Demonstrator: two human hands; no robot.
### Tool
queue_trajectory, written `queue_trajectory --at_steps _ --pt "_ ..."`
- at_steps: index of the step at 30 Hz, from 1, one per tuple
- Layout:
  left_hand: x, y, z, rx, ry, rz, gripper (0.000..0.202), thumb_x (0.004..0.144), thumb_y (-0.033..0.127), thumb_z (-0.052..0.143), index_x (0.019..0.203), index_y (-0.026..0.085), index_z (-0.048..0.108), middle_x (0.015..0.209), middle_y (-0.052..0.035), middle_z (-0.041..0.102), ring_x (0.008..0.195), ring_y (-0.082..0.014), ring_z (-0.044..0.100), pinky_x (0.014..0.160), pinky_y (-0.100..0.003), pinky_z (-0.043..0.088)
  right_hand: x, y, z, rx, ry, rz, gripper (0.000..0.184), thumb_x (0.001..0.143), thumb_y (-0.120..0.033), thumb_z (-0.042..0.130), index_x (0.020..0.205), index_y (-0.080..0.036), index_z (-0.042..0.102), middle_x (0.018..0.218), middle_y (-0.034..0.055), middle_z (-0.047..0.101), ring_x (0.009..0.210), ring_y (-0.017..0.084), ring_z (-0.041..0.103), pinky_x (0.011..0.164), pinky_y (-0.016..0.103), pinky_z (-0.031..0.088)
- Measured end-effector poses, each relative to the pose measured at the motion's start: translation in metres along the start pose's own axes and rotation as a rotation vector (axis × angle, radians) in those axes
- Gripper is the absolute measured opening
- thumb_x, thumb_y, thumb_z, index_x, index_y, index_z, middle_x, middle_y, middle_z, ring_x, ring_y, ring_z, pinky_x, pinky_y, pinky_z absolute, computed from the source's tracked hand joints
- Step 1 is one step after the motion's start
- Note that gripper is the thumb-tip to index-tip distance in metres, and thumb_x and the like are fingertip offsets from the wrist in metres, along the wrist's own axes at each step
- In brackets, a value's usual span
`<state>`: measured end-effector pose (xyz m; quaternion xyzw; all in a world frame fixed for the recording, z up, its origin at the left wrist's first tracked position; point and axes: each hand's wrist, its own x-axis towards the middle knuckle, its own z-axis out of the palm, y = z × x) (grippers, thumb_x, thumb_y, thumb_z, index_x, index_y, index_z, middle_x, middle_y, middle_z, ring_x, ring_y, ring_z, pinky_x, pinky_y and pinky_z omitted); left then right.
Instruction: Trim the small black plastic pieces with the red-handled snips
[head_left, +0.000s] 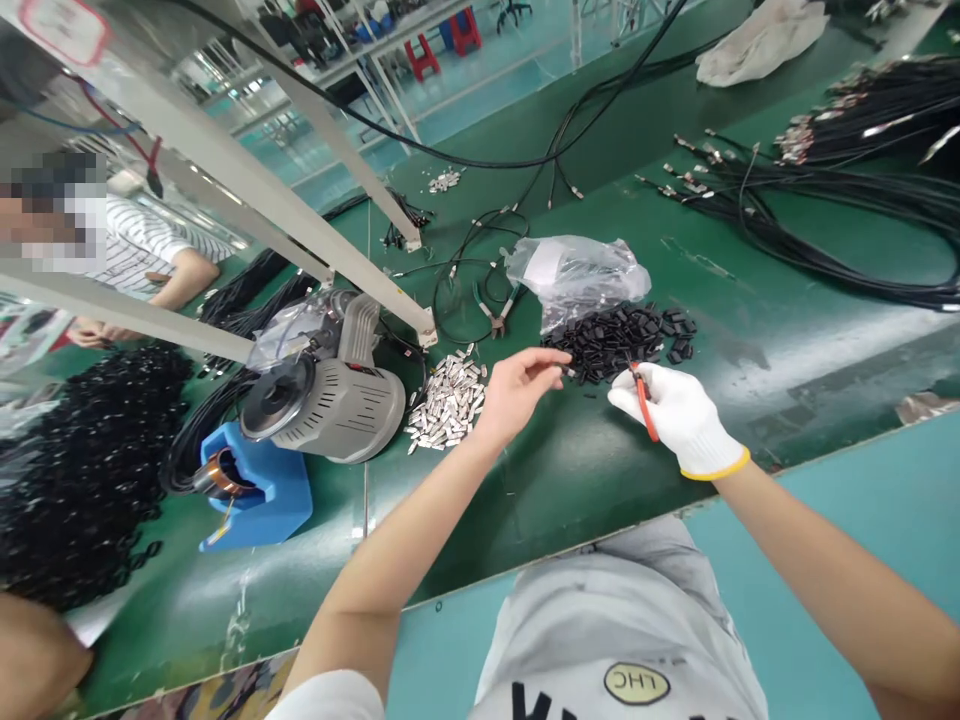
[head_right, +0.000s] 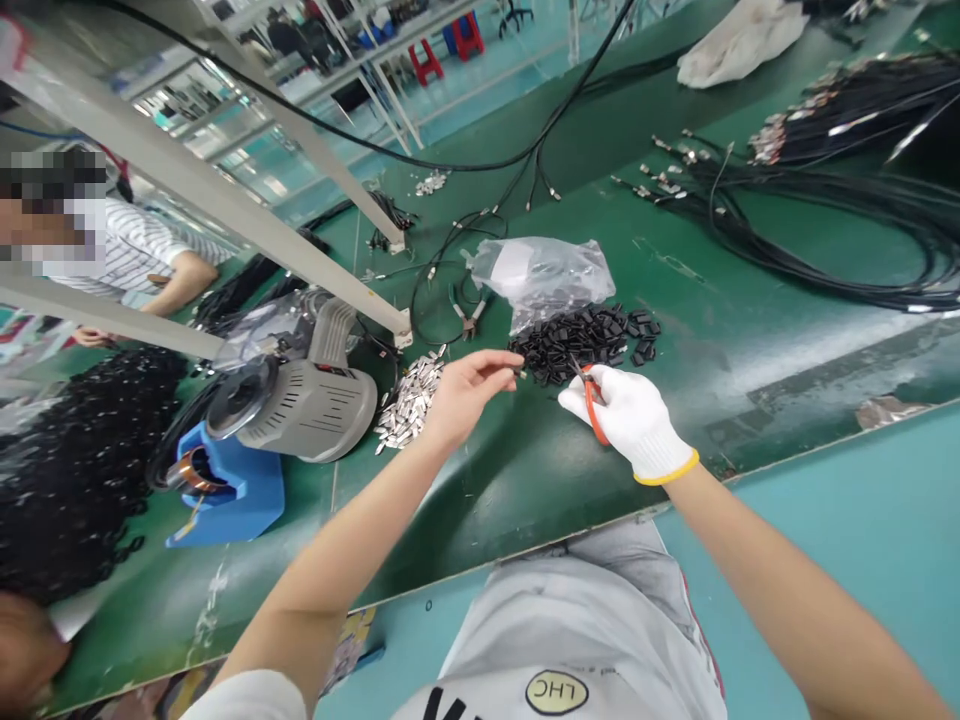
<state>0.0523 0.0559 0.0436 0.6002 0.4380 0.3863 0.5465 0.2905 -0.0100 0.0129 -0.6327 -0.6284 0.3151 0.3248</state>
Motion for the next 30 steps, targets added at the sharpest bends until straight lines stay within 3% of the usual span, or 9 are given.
queue_trajectory --at_steps 2,5,9,11,15,20,24,28,30 --pt "-0.026 -0.010 -0.002 -0.142 -0.010 -0.131 0.026 0.081 0.032 0.081 0.102 0.017 0.076 0.090 -0.0041 0.074 0.073 -0.0118 0.066 0.077 -0.028 0.057 0.000 -0.002 0.001 -0.064 0.008 -0.011 0.030 0.089 -0.054 0.066 0.090 -0.025 0.070 0.084 0.0022 0.076 0.079 0.020 0.069 0.075 0.031 0.047" --pt "-0.045 -0.023 -0.004 -0.294 0.007 -0.237 0.028 0.076 0.031 0.087 0.096 0.015 0.074 0.087 -0.0044 0.075 0.073 -0.0112 0.068 0.076 -0.027 0.056 -0.003 -0.008 0.004 -0.151 0.014 -0.042 0.031 0.089 -0.055 0.065 0.089 -0.025 0.070 0.082 0.0047 0.076 0.078 0.022 0.069 0.071 0.031 0.046" --pt "-0.056 -0.027 -0.005 -0.454 -0.052 -0.280 0.030 0.079 0.033 0.085 0.094 0.016 0.066 0.106 -0.0115 0.079 0.088 -0.0181 0.077 0.082 -0.031 0.058 -0.012 -0.016 0.013 -0.232 -0.023 -0.114 0.031 0.087 -0.055 0.065 0.089 -0.025 0.071 0.080 0.0059 0.076 0.079 0.024 0.070 0.071 0.032 0.047" --pt "-0.059 -0.029 -0.006 -0.481 -0.075 -0.263 0.031 0.082 0.035 0.083 0.095 0.017 0.062 0.101 -0.0103 0.079 0.084 -0.0184 0.077 0.079 -0.031 0.058 -0.016 -0.020 0.018 -0.270 -0.033 -0.140 0.031 0.087 -0.055 0.065 0.091 -0.025 0.071 0.081 0.0060 0.076 0.080 0.025 0.070 0.073 0.033 0.048" --pt "-0.065 -0.040 -0.009 -0.298 -0.049 -0.169 0.028 0.088 0.036 0.075 0.105 0.017 0.065 0.084 -0.0037 0.073 0.068 -0.0120 0.068 0.071 -0.028 0.054 -0.020 -0.026 0.028 -0.323 -0.032 -0.159 0.030 0.090 -0.054 0.063 0.092 -0.026 0.072 0.081 0.0062 0.075 0.082 0.025 0.070 0.075 0.034 0.047" --pt "-0.074 -0.057 -0.011 -0.011 0.036 -0.040 0.032 0.095 0.033 0.065 0.123 0.021 0.060 0.080 0.0013 0.063 0.071 -0.0112 0.060 0.070 -0.025 0.048 -0.019 -0.026 0.036 -0.438 -0.035 -0.203 0.033 0.091 -0.058 0.062 0.089 -0.025 0.069 0.079 0.0056 0.074 0.076 0.024 0.067 0.073 0.035 0.043" --pt "-0.076 -0.063 -0.009 0.034 0.063 0.006 0.028 0.092 0.031 0.068 0.117 0.020 0.064 0.085 -0.0009 0.066 0.077 -0.0125 0.062 0.075 -0.026 0.049 -0.021 -0.027 0.038 -0.569 -0.012 -0.287 0.036 0.093 -0.058 0.060 0.086 -0.024 0.065 0.077 0.0037 0.073 0.071 0.022 0.062 0.072 0.035 0.038" --pt "-0.076 -0.065 -0.008 0.033 0.050 0.008 0.029 0.092 0.032 0.069 0.120 0.024 0.074 0.103 -0.0052 0.074 0.084 -0.0147 0.065 0.080 -0.029 0.053 -0.021 -0.033 0.033 -0.724 -0.085 -0.306 0.039 0.094 -0.060 0.057 0.079 -0.024 0.060 0.068 0.0037 0.067 0.062 0.019 0.057 0.064 0.035 0.029" --pt "-0.076 -0.066 -0.008 -0.031 0.045 -0.009 0.032 0.092 0.031 0.070 0.123 0.025 0.072 0.099 -0.0041 0.074 0.080 -0.0140 0.066 0.079 -0.029 0.055 -0.020 -0.036 0.031 -0.792 -0.105 -0.289 0.043 0.094 -0.063 0.054 0.080 -0.024 0.063 0.068 0.0051 0.068 0.059 0.019 0.056 0.061 0.034 0.024"
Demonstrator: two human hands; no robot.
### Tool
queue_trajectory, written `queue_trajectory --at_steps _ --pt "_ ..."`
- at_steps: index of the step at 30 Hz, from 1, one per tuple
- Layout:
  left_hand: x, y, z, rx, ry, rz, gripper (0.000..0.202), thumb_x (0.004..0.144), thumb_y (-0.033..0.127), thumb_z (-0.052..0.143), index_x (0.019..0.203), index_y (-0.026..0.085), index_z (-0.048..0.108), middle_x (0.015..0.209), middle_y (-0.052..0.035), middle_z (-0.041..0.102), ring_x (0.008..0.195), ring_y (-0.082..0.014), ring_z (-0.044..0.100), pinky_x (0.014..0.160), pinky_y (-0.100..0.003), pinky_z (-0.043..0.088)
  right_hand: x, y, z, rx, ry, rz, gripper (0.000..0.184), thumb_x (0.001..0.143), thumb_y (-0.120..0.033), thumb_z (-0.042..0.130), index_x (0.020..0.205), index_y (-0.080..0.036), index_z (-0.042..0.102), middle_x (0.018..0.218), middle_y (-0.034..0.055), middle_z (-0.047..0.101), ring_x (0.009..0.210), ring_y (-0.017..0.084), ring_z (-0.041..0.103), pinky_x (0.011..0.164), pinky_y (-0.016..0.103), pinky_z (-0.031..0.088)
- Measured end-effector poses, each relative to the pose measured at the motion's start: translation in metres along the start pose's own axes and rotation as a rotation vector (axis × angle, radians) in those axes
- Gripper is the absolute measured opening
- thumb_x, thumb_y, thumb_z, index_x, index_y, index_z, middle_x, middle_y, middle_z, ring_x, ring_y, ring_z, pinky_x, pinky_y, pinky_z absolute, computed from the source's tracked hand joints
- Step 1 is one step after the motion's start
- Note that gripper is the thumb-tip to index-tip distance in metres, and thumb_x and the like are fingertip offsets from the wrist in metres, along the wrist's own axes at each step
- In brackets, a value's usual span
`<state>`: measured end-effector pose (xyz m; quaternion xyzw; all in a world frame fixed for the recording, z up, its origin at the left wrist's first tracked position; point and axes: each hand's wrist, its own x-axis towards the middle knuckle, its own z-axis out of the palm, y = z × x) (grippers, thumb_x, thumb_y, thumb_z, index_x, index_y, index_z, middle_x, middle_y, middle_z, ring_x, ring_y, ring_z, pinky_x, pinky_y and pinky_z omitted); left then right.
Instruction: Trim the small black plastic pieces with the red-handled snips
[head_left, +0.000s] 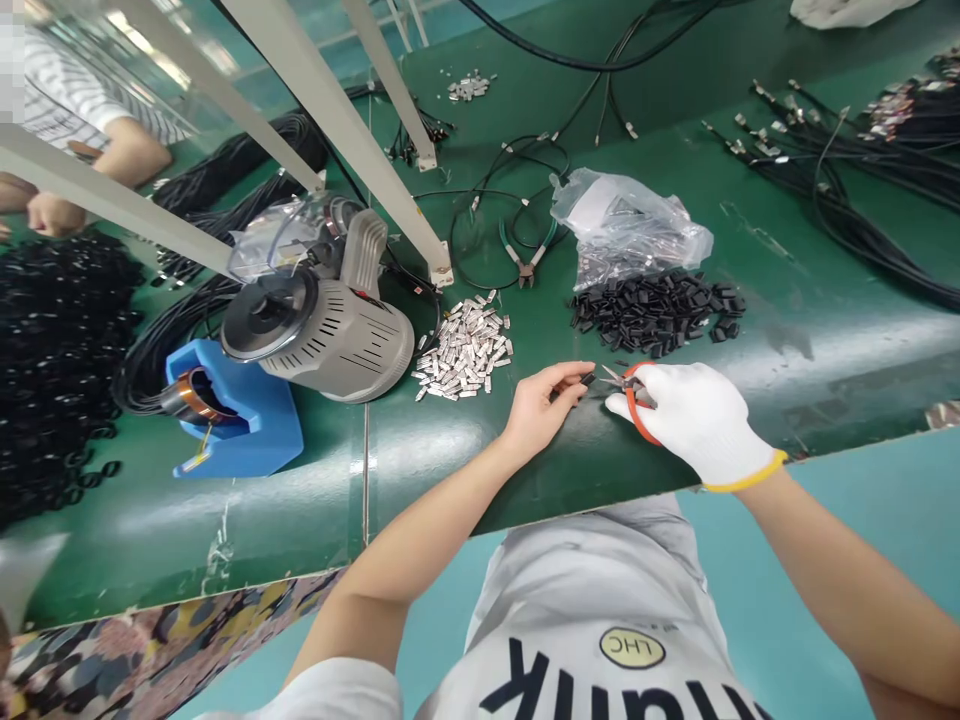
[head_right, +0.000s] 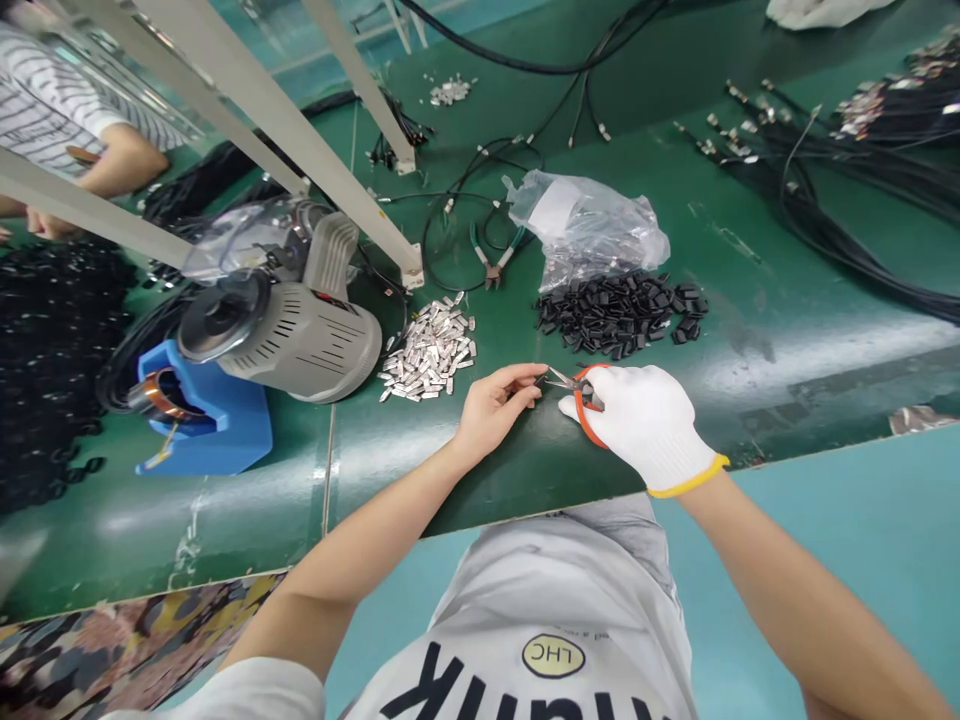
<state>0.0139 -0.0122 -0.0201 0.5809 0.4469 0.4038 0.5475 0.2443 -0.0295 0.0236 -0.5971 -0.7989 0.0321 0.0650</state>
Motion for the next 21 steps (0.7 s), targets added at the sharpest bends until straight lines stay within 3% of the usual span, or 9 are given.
queue_trajectory --at_steps 3,6,12,17,21 --pt "0.000 -0.001 0.000 -0.077 -0.003 -0.015 0.028 0.089 0.032 0.075 0.115 0.021 0.072 0.088 -0.0022 0.072 0.074 -0.0131 0.068 0.077 -0.029 0.057 0.001 0.000 -0.004 -0.090 -0.028 -0.004 0.051 0.095 -0.068 0.049 0.085 -0.023 0.069 0.068 0.0083 0.069 0.057 0.020 0.056 0.061 0.034 0.019" --pt "0.001 0.000 0.001 -0.066 0.011 -0.022 0.021 0.087 0.034 0.077 0.101 0.018 0.074 0.091 -0.0042 0.074 0.075 -0.0130 0.068 0.077 -0.029 0.057 0.002 -0.001 -0.008 -0.151 -0.061 -0.058 0.056 0.099 -0.067 0.041 0.090 -0.021 0.072 0.069 0.0115 0.069 0.059 0.022 0.056 0.062 0.036 0.017" --pt "0.002 0.007 0.002 -0.189 0.031 -0.086 0.024 0.081 0.035 0.082 0.096 0.017 0.075 0.089 -0.0043 0.074 0.071 -0.0114 0.066 0.073 -0.028 0.056 0.003 -0.005 -0.012 -0.197 -0.077 -0.100 0.051 0.102 -0.056 0.038 0.094 -0.019 0.073 0.069 0.0135 0.066 0.059 0.024 0.056 0.064 0.037 0.012" --pt "0.004 0.008 -0.001 -0.355 0.021 -0.142 0.030 0.074 0.037 0.089 0.090 0.017 0.073 0.083 -0.0022 0.073 0.068 -0.0107 0.066 0.073 -0.028 0.057 0.004 -0.005 -0.011 -0.170 -0.087 -0.113 0.051 0.102 -0.058 0.040 0.092 -0.018 0.071 0.071 0.0128 0.067 0.060 0.023 0.056 0.064 0.037 0.012" --pt "0.005 0.008 -0.002 -0.391 0.000 -0.158 0.028 0.076 0.037 0.088 0.089 0.016 0.074 0.077 -0.0019 0.073 0.067 -0.0110 0.067 0.071 -0.028 0.056 0.005 -0.005 -0.011 -0.162 -0.081 -0.127 0.053 0.101 -0.062 0.042 0.089 -0.018 0.069 0.070 0.0122 0.066 0.061 0.022 0.055 0.064 0.037 0.012"
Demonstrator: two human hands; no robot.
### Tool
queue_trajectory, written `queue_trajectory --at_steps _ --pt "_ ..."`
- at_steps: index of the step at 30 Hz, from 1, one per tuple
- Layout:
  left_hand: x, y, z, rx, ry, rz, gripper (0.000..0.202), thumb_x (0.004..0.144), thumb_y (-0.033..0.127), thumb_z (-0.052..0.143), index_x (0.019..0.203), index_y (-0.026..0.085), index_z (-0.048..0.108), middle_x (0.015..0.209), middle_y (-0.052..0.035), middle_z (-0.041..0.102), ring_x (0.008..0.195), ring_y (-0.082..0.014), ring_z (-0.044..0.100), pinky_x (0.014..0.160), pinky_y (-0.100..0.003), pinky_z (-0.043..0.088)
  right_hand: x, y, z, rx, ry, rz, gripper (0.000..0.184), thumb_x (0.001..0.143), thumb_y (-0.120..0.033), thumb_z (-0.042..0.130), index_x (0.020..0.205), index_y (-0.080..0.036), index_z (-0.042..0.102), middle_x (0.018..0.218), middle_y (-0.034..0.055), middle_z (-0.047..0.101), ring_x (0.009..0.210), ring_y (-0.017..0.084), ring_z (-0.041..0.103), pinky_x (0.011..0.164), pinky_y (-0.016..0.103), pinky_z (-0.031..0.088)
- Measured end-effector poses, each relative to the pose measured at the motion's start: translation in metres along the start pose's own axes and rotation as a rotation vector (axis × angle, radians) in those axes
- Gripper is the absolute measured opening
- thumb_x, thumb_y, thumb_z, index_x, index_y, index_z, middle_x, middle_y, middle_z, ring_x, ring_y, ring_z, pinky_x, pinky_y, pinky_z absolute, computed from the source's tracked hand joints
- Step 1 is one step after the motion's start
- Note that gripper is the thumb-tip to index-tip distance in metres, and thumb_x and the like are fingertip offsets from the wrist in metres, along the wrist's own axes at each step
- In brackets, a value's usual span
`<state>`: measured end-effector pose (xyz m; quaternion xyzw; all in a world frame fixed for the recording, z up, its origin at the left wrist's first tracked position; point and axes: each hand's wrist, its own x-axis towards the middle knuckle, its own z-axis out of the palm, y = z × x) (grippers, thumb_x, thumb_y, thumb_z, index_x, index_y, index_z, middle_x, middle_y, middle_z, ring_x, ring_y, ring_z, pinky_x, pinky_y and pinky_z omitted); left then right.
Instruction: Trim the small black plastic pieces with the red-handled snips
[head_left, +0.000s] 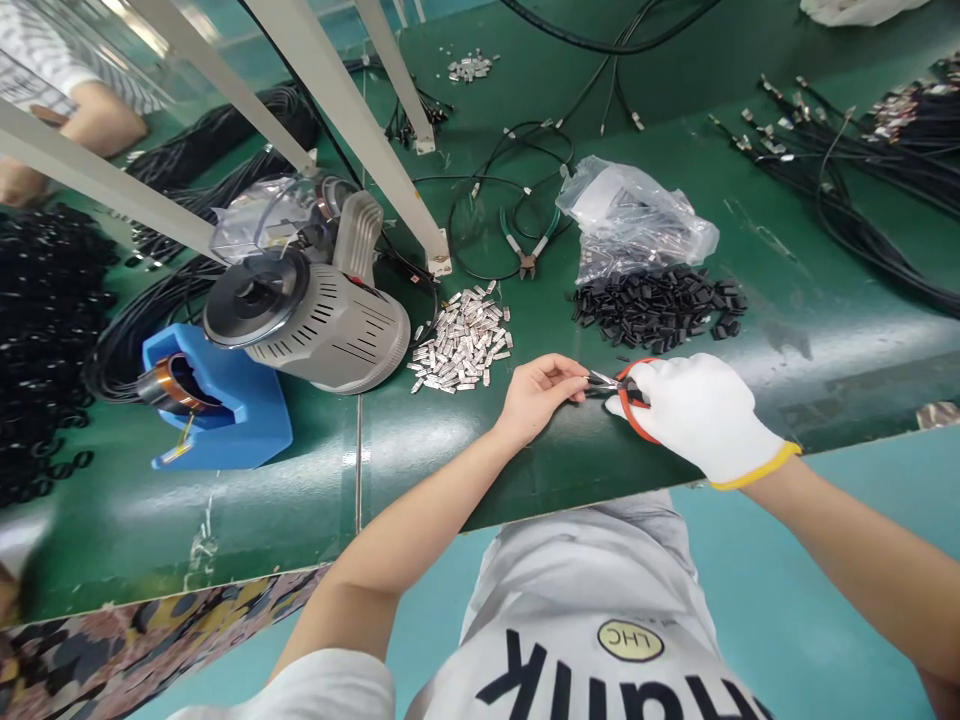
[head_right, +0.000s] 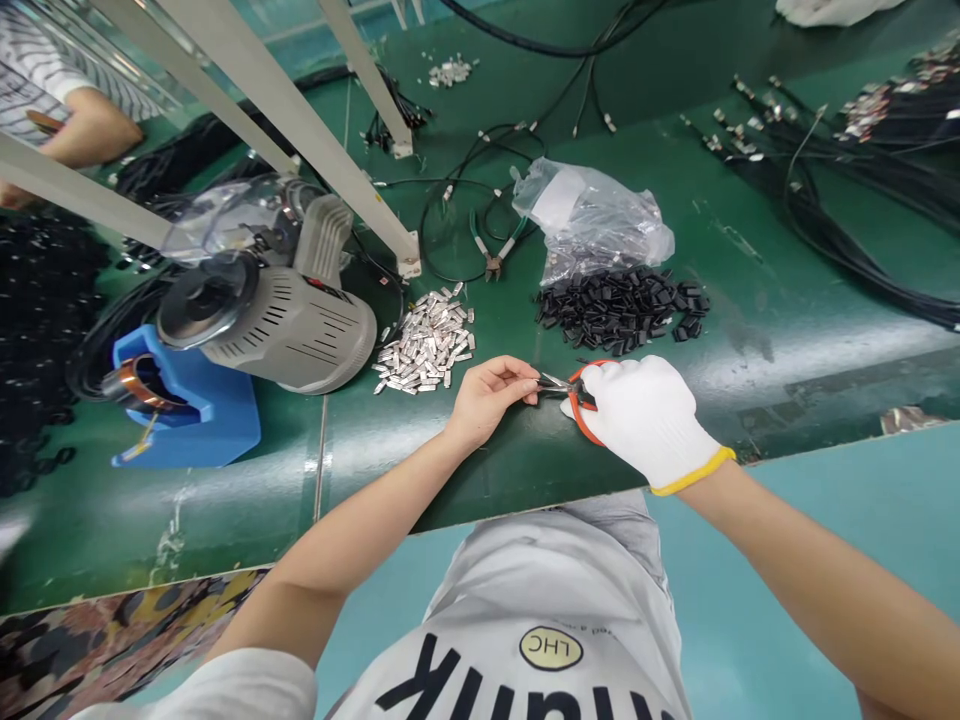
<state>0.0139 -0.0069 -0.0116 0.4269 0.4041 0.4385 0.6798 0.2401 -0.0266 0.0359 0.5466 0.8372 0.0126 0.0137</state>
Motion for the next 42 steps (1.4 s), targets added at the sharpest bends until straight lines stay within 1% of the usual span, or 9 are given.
queue_trajectory --at_steps 6,12,16,23,27,31,37,42 --pt "-0.001 0.000 0.001 -0.023 -0.030 0.013 0.027 0.082 0.037 0.084 0.091 0.015 0.071 0.078 -0.0032 0.074 0.066 -0.0120 0.069 0.068 -0.026 0.054 0.003 -0.004 -0.003 -0.023 0.031 -0.060 0.053 0.096 -0.068 0.049 0.089 -0.019 0.066 0.073 0.0103 0.064 0.067 0.023 0.056 0.066 0.038 0.017" --pt "-0.001 -0.002 0.002 -0.048 -0.026 0.016 0.031 0.082 0.040 0.084 0.091 0.015 0.069 0.077 -0.0030 0.074 0.066 -0.0121 0.069 0.067 -0.026 0.054 0.006 -0.005 -0.004 -0.021 0.001 -0.088 0.061 0.092 -0.076 0.050 0.094 -0.017 0.065 0.082 0.0124 0.067 0.073 0.026 0.059 0.069 0.038 0.023" --pt "-0.002 -0.003 0.003 -0.067 -0.037 0.027 0.031 0.083 0.040 0.084 0.091 0.015 0.067 0.080 -0.0035 0.075 0.065 -0.0116 0.069 0.067 -0.025 0.054 0.006 -0.007 -0.007 -0.051 -0.018 -0.108 0.063 0.092 -0.077 0.049 0.095 -0.017 0.065 0.085 0.0124 0.067 0.076 0.026 0.060 0.070 0.037 0.024" --pt "-0.001 -0.004 0.001 -0.056 -0.034 0.036 0.033 0.084 0.040 0.084 0.091 0.013 0.066 0.077 -0.0030 0.073 0.065 -0.0107 0.069 0.067 -0.023 0.054 0.005 -0.007 -0.012 -0.043 -0.052 -0.110 0.066 0.095 -0.079 0.040 0.095 -0.017 0.062 0.086 0.0094 0.066 0.076 0.025 0.060 0.071 0.036 0.024" --pt "-0.001 -0.005 0.002 -0.050 -0.038 0.040 0.032 0.084 0.040 0.084 0.091 0.014 0.067 0.077 -0.0026 0.073 0.065 -0.0103 0.068 0.067 -0.023 0.054 0.006 -0.008 -0.012 -0.040 -0.054 -0.109 0.067 0.095 -0.081 0.039 0.095 -0.017 0.062 0.086 0.0088 0.066 0.077 0.026 0.061 0.071 0.036 0.023" --pt "-0.002 -0.005 0.002 -0.048 -0.033 0.050 0.033 0.084 0.041 0.083 0.090 0.014 0.066 0.073 -0.0018 0.072 0.064 -0.0100 0.068 0.068 -0.023 0.054 0.007 -0.008 -0.011 -0.022 -0.065 -0.076 0.068 0.093 -0.083 0.041 0.094 -0.019 0.063 0.082 0.0074 0.067 0.072 0.024 0.060 0.068 0.034 0.021" --pt "-0.001 -0.006 0.000 -0.046 -0.035 0.050 0.032 0.084 0.040 0.083 0.089 0.013 0.067 0.077 -0.0030 0.074 0.064 -0.0099 0.069 0.067 -0.022 0.055 0.004 -0.008 -0.004 -0.035 -0.117 0.003 0.067 0.093 -0.082 0.038 0.095 -0.021 0.065 0.074 0.0075 0.068 0.066 0.024 0.061 0.064 0.033 0.014" --pt "0.000 -0.007 0.000 -0.037 -0.046 0.046 0.031 0.085 0.039 0.083 0.091 0.013 0.067 0.079 -0.0043 0.075 0.064 -0.0109 0.070 0.066 -0.023 0.056 -0.001 -0.005 0.003 -0.077 -0.130 -0.023 0.070 0.097 -0.080 0.032 0.098 -0.018 0.066 0.073 0.0100 0.069 0.067 0.025 0.064 0.063 0.033 0.012"
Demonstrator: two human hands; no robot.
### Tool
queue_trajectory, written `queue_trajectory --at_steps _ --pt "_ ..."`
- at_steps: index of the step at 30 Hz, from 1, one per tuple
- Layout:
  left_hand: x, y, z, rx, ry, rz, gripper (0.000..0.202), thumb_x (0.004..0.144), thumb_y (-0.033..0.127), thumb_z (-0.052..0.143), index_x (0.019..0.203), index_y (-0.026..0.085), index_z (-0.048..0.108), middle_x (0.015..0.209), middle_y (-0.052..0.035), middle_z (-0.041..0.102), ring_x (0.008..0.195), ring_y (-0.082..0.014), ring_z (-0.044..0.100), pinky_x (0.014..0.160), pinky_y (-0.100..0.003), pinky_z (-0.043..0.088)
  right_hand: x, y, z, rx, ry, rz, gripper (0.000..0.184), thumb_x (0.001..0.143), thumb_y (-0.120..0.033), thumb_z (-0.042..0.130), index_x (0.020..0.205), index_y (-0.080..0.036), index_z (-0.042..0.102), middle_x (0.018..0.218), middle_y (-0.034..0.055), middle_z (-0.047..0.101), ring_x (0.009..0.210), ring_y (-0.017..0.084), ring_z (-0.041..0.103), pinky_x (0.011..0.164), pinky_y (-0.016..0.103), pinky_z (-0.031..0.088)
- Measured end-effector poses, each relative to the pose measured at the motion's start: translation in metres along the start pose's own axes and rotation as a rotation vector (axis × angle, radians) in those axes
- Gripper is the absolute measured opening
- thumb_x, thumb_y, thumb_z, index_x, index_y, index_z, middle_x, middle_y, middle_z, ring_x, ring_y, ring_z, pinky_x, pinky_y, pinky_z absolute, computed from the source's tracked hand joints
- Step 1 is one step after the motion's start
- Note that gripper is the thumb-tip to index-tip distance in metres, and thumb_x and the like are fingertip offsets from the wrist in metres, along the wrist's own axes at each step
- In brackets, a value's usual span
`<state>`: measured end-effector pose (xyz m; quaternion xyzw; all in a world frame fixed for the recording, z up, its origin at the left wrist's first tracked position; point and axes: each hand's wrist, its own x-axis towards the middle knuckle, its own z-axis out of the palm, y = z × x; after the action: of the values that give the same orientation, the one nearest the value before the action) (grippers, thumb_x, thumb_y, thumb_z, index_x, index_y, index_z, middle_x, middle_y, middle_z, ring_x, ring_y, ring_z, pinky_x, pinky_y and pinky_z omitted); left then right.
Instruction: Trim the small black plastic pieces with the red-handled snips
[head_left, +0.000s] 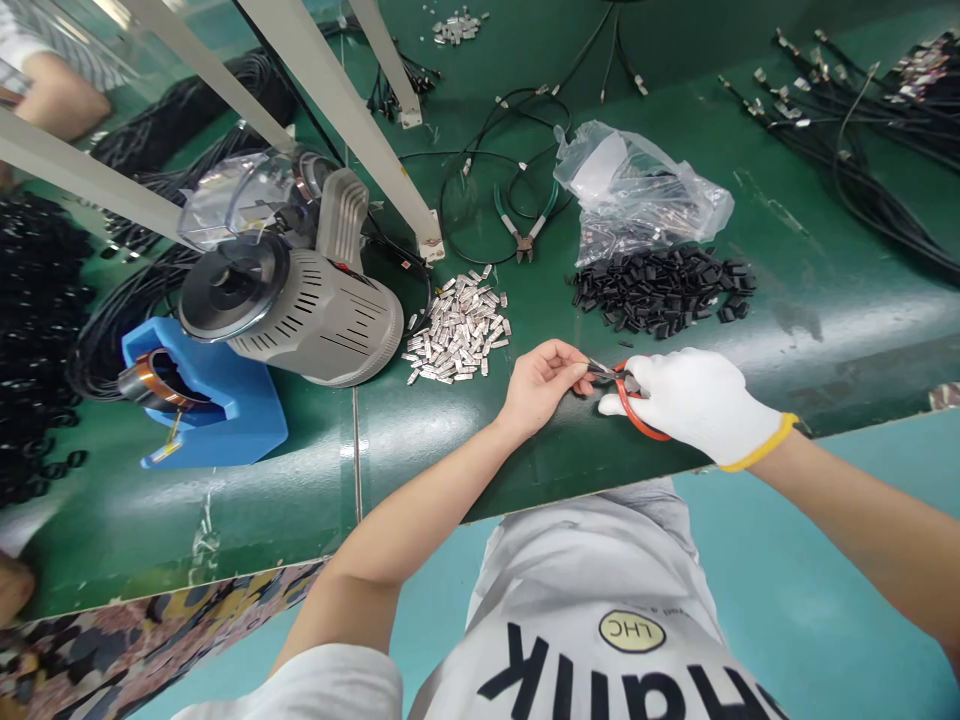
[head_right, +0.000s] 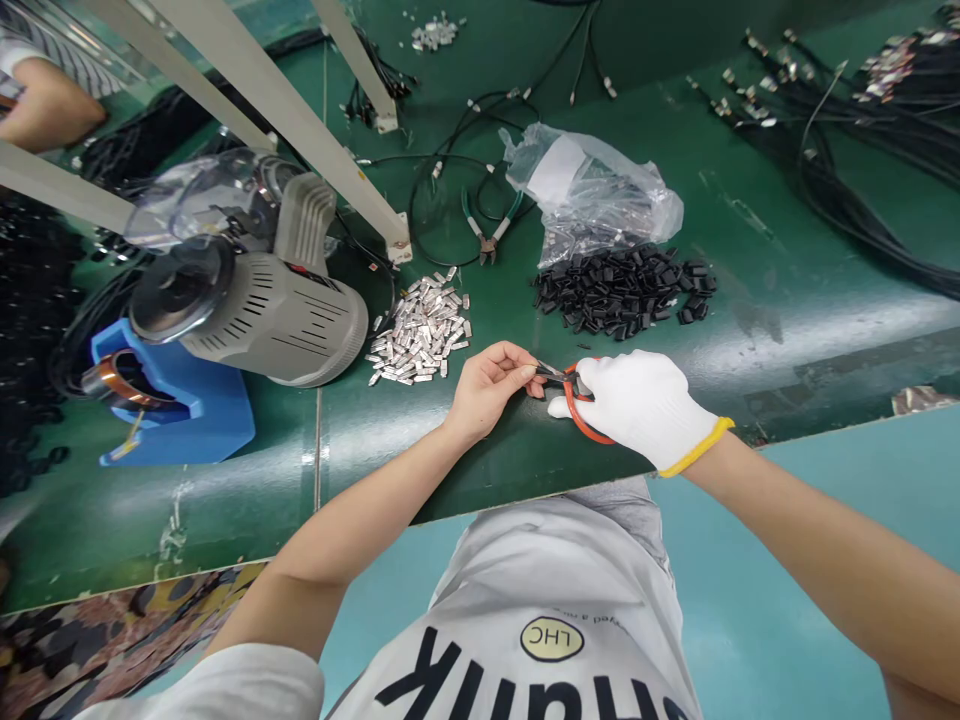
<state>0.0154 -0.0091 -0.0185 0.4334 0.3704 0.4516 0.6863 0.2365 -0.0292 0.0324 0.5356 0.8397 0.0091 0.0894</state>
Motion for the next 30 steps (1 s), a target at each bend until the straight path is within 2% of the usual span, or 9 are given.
queue_trajectory --at_steps 12,16,22,27,30 --pt "0.000 -0.002 0.001 -0.009 0.001 -0.009 0.035 0.083 0.041 0.085 0.090 0.014 0.064 0.077 -0.0038 0.075 0.064 -0.0127 0.071 0.065 -0.025 0.056 0.003 0.003 -0.011 -0.001 -0.138 -0.091 0.080 0.100 -0.080 0.020 0.100 -0.015 0.066 0.075 0.0134 0.067 0.073 0.029 0.067 0.062 0.033 0.017" --pt "0.000 -0.001 0.002 -0.008 0.007 -0.026 0.037 0.082 0.042 0.085 0.091 0.014 0.064 0.077 -0.0042 0.075 0.064 -0.0126 0.070 0.065 -0.025 0.055 0.005 0.002 -0.014 0.023 -0.197 -0.096 0.079 0.100 -0.079 0.021 0.096 -0.014 0.066 0.076 0.0142 0.067 0.074 0.028 0.067 0.061 0.034 0.017" --pt "0.000 0.002 0.005 0.024 -0.012 -0.008 0.037 0.089 0.048 0.077 0.099 0.015 0.062 0.082 -0.0038 0.074 0.065 -0.0108 0.069 0.067 -0.024 0.054 0.002 0.000 -0.004 0.053 -0.055 -0.053 0.074 0.101 -0.076 0.026 0.103 -0.014 0.067 0.075 0.0121 0.069 0.070 0.026 0.066 0.062 0.034 0.015" --pt "-0.003 0.003 0.006 0.088 -0.061 0.032 0.036 0.095 0.052 0.068 0.098 0.017 0.058 0.077 -0.0009 0.071 0.060 -0.0092 0.064 0.062 -0.023 0.052 -0.001 -0.002 -0.001 0.085 -0.014 -0.004 0.064 0.101 -0.071 0.035 0.102 -0.016 0.067 0.077 0.0122 0.071 0.069 0.026 0.066 0.062 0.033 0.016" --pt "-0.004 0.003 0.004 0.092 -0.067 0.013 0.037 0.094 0.053 0.069 0.095 0.017 0.059 0.075 -0.0010 0.071 0.058 -0.0090 0.063 0.060 -0.023 0.051 -0.001 -0.003 -0.009 0.109 -0.025 0.013 0.064 0.098 -0.076 0.038 0.096 -0.019 0.067 0.078 0.0109 0.072 0.073 0.026 0.067 0.063 0.032 0.018"
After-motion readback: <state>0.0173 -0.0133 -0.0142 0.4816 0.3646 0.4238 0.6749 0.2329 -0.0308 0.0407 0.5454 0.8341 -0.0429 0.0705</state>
